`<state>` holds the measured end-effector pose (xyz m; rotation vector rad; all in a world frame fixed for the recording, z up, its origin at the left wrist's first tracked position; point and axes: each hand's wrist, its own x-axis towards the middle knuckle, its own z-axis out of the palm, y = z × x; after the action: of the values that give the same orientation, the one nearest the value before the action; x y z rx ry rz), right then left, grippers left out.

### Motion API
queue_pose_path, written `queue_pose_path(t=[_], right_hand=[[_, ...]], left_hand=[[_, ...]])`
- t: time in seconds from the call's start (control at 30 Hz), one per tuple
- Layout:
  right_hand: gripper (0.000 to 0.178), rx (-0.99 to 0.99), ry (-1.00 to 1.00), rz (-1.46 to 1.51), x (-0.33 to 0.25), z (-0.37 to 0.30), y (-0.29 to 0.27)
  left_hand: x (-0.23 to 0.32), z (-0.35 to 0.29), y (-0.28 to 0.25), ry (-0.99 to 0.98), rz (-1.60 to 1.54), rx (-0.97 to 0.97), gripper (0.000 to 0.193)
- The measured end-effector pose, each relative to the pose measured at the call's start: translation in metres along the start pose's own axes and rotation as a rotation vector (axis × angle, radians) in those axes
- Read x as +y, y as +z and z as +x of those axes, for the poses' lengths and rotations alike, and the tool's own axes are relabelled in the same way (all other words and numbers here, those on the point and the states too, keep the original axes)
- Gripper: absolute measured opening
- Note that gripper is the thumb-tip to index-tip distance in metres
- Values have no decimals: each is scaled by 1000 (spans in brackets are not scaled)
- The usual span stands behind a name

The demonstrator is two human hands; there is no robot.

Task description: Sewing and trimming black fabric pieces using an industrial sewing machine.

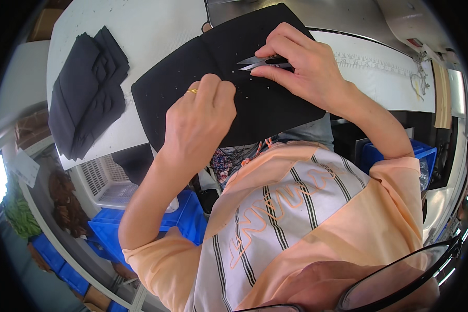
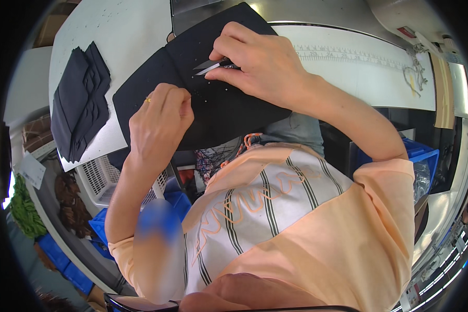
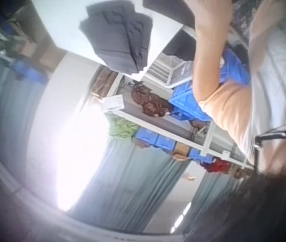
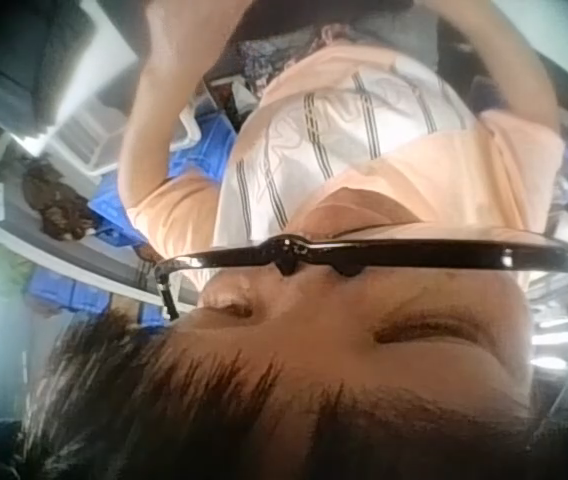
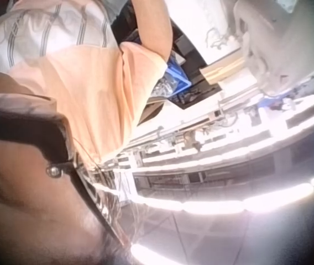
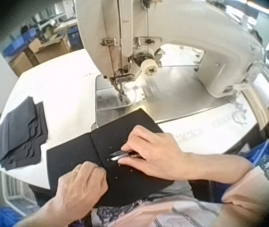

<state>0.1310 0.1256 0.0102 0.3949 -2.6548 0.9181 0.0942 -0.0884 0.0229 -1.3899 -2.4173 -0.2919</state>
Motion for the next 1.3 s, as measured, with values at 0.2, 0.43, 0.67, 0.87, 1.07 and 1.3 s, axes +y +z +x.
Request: queue_pose_path(t=[0.2,0.43,0.67,0.87,1.07,1.3], right_hand=[[27,-25,-35,-50,0,-1,-1],[25,-52,-235,-86,-7,-3,6],[25,-78,-296,-98,-8,2,6],[22,-82,-276,-124,-9,-1,9],[20,-46,-239,-158,-4,6,4],[25,-215,-173,4,-22,-23,-6]], left_hand=[[-3,-14,-3,-221,-339,91,17],[16,-41,-9,-184,-326,109,21],[49,-62,7,-355,-220,149,38],[56,-74,9,-451,-277,94,33],[82,-90,17,-1001,-1403,-156,40],[84,-75,32,-1374,-2088,240,47]])
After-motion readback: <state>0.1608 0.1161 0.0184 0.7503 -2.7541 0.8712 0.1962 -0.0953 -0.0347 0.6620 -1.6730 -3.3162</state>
